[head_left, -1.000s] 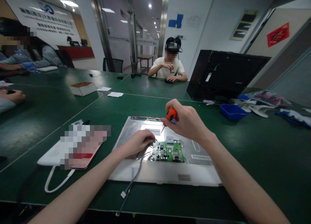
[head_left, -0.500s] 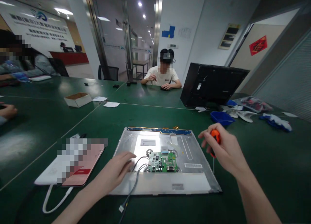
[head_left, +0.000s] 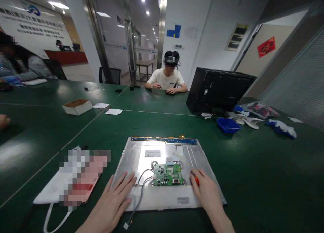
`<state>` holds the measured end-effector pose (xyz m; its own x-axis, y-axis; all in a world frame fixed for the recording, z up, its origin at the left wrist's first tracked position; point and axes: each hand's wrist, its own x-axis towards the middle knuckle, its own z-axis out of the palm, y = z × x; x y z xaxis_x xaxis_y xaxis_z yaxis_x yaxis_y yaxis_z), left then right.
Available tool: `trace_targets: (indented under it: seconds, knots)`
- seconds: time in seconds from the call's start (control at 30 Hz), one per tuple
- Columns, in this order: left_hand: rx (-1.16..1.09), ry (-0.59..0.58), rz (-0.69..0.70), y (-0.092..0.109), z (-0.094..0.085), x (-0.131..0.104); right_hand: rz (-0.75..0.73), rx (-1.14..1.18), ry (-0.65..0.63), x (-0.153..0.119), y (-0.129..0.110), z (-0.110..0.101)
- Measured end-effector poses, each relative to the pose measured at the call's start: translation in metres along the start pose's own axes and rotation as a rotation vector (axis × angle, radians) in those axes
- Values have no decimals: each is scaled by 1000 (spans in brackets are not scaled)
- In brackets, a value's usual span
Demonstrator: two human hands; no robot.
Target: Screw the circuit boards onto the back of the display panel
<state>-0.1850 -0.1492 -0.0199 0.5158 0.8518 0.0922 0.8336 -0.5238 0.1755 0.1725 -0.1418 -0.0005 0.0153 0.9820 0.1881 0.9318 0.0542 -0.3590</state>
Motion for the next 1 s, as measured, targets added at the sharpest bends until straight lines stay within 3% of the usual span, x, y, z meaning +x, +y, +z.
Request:
trace_targets:
  seconds: [0.17,0.3,0.8,1.0]
  knots:
    - [7,8,0,3,-2,1,25,-16,-12,3,2,-4]
    - [-61,-67,79,7,-8,14,67,-54,-30,12,13,-8]
    - [-366,-275,322,68,-26,89,236,-235,75,42,101,-14]
    - [-378,-315,404,95,-16,111,261,-215,65,51,136,-21]
